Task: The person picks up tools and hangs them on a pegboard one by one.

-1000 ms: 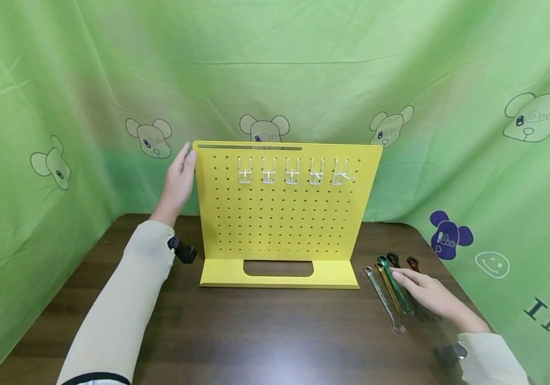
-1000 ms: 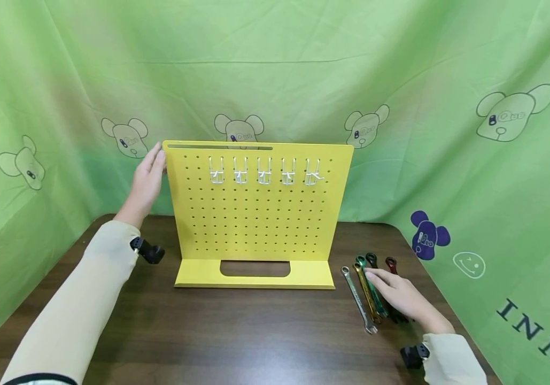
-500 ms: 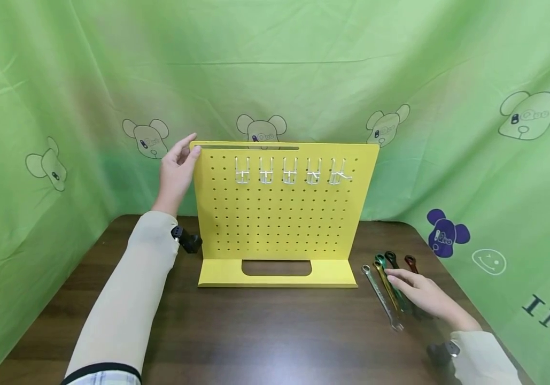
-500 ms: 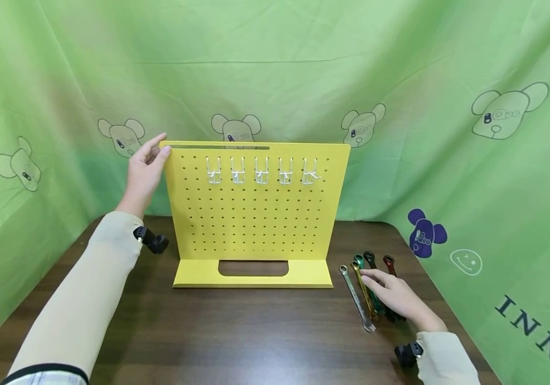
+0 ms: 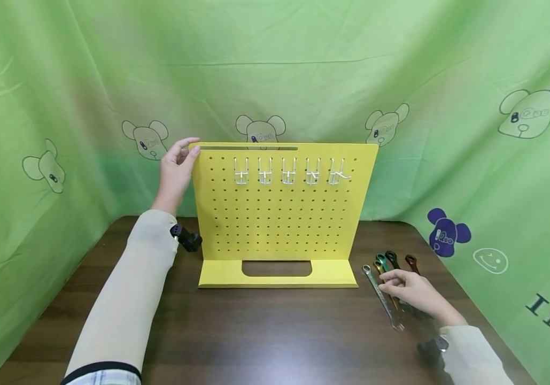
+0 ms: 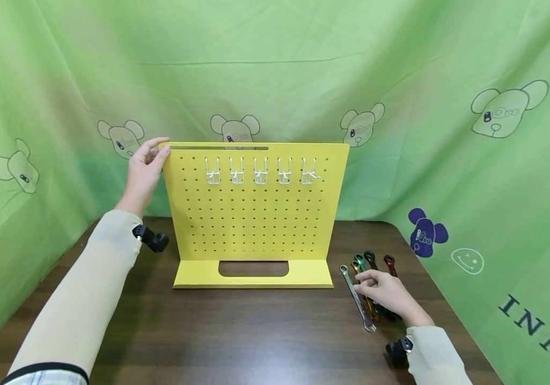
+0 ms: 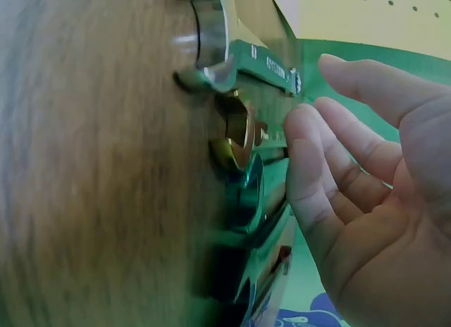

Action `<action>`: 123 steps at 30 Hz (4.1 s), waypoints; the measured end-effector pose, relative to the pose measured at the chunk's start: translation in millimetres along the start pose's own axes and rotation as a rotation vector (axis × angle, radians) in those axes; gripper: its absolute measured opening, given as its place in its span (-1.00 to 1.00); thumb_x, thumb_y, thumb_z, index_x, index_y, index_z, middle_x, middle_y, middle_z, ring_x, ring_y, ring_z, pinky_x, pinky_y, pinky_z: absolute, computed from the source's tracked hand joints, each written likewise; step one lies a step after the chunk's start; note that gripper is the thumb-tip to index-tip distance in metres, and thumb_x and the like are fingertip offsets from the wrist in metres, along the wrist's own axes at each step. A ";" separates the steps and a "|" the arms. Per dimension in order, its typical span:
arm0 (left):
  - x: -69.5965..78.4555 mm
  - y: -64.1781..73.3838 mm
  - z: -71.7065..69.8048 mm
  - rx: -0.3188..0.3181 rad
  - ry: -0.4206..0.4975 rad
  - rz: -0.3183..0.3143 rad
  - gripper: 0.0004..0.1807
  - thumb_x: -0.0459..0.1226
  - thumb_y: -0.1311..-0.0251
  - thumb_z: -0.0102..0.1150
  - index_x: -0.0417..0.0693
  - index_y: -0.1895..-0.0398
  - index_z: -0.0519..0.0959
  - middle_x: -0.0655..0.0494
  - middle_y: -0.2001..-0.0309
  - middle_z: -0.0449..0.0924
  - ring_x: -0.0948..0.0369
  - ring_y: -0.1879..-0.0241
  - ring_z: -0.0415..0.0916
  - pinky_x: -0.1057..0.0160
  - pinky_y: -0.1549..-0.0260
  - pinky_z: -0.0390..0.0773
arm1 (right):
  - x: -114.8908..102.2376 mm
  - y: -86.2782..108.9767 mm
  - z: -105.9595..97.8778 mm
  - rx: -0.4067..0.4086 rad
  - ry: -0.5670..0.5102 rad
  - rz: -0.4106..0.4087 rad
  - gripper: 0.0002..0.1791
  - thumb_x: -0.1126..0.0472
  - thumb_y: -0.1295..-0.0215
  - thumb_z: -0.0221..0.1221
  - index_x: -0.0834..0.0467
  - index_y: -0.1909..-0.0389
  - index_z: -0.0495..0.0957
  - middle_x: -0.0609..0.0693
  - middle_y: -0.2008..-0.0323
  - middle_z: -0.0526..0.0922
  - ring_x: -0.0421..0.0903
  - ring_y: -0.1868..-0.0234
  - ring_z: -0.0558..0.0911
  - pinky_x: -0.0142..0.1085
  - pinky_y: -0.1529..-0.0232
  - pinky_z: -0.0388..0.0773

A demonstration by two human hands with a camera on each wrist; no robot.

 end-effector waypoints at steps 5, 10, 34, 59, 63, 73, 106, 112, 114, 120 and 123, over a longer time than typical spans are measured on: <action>-1.2 0.6 1.6 -0.005 0.007 -0.017 -0.64 -0.14 -0.42 0.17 0.06 -0.22 0.59 0.13 0.17 0.57 0.25 0.23 0.46 0.32 0.21 0.51 | -0.2 -0.8 4.6 -0.014 -0.011 0.057 -0.61 0.08 -0.31 0.33 0.31 0.04 0.62 -0.01 0.35 0.68 -0.07 0.39 0.59 -0.25 0.45 0.56; -1.9 1.1 2.3 -0.007 0.013 -0.019 -0.67 -0.14 -0.42 0.17 0.11 -0.20 0.61 0.12 0.15 0.57 0.25 0.21 0.47 0.31 0.19 0.53 | 1.4 -1.9 9.2 -0.030 -0.045 0.085 -0.64 0.10 -0.27 0.37 0.31 0.12 0.63 -0.02 0.43 0.68 -0.08 0.42 0.61 -0.24 0.45 0.59; -0.8 0.2 -0.8 -0.003 0.010 -0.015 -0.64 -0.11 -0.40 0.19 0.09 -0.21 0.61 0.15 0.19 0.55 0.25 0.24 0.44 0.34 0.25 0.49 | -1.2 -13.1 12.1 -0.034 0.126 0.144 -0.58 -0.02 -0.26 0.35 0.13 0.66 0.53 -0.12 0.66 0.50 -0.13 0.56 0.56 -0.25 0.48 0.53; 2.5 -0.1 0.9 -0.052 -0.035 -0.025 -0.63 -0.10 -0.42 0.17 0.07 -0.23 0.58 0.14 0.18 0.51 0.26 0.23 0.40 0.31 0.21 0.45 | -14.0 -4.9 0.8 -0.072 -0.157 0.030 -0.69 0.09 -0.38 0.28 0.29 0.35 0.56 0.06 0.55 0.57 -0.07 0.51 0.54 -0.23 0.50 0.57; 2.8 -0.3 -0.1 -0.061 -0.046 -0.033 -0.63 -0.11 -0.43 0.16 0.08 -0.24 0.57 0.14 0.17 0.51 0.26 0.23 0.40 0.30 0.21 0.45 | -24.3 -7.2 -2.6 -0.100 -0.203 -0.038 -0.70 0.12 -0.41 0.25 0.31 0.33 0.53 0.10 0.57 0.54 -0.08 0.52 0.52 -0.25 0.53 0.52; 2.4 0.3 -2.1 -0.052 -0.018 -0.040 -0.64 -0.12 -0.42 0.18 0.06 -0.23 0.58 0.18 0.22 0.49 0.28 0.27 0.37 0.32 0.25 0.42 | -53.7 -13.3 -3.1 -0.100 -0.240 -0.111 -0.72 0.16 -0.43 0.23 0.32 0.32 0.48 0.08 0.55 0.50 -0.11 0.49 0.53 -0.22 0.48 0.61; 6.1 3.5 -0.8 -0.023 0.012 -0.063 -0.70 -0.16 -0.42 0.18 0.13 -0.17 0.62 0.15 0.16 0.53 0.26 0.20 0.44 0.31 0.18 0.50 | -237.1 -70.0 66.5 -0.110 -0.328 -0.413 -0.73 -0.02 -0.47 0.17 0.13 0.15 0.56 0.11 0.37 0.55 0.26 0.28 0.54 -0.05 0.29 0.66; 8.7 4.1 -0.5 -0.024 0.011 -0.053 -0.67 -0.17 -0.42 0.18 0.08 -0.20 0.61 0.17 0.19 0.53 0.27 0.21 0.44 0.31 0.18 0.49 | -265.9 -77.0 71.0 -0.095 -0.368 -0.448 -0.75 -0.05 -0.48 0.16 0.05 0.13 0.58 0.08 0.37 0.54 0.31 0.26 0.53 0.02 0.25 0.66; 9.2 4.4 -0.4 -0.027 -0.001 -0.047 -0.65 -0.16 -0.43 0.18 0.05 -0.23 0.59 0.17 0.18 0.52 0.26 0.21 0.44 0.30 0.18 0.49 | -273.6 -79.8 71.5 -0.088 -0.378 -0.457 -0.72 -0.04 -0.48 0.16 0.10 0.11 0.57 0.07 0.35 0.55 0.29 0.24 0.54 -0.01 0.26 0.66; 8.1 4.2 -0.5 -0.028 0.007 -0.060 -0.65 -0.16 -0.43 0.17 0.05 -0.22 0.59 0.16 0.16 0.54 0.26 0.20 0.46 0.30 0.17 0.51 | -292.0 -87.2 71.1 -0.075 -0.403 -0.467 -0.62 -0.07 -0.48 0.15 0.19 0.05 0.56 0.08 0.31 0.55 0.08 0.23 0.55 -0.03 0.27 0.67; 6.9 3.7 -0.7 -0.020 0.013 -0.063 -0.67 -0.18 -0.43 0.17 0.06 -0.21 0.60 0.15 0.15 0.56 0.26 0.20 0.47 0.31 0.19 0.52 | -297.5 -90.6 71.6 -0.082 -0.412 -0.468 -0.60 -0.07 -0.48 0.15 0.22 0.02 0.56 0.08 0.32 0.55 0.04 0.24 0.55 -0.05 0.26 0.67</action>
Point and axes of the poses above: each hand's wrist, its own y-axis away from the middle knuckle, its own z-axis out of the palm, x = y × z, the point moved 4 cm from there along -y, towards the middle knuckle
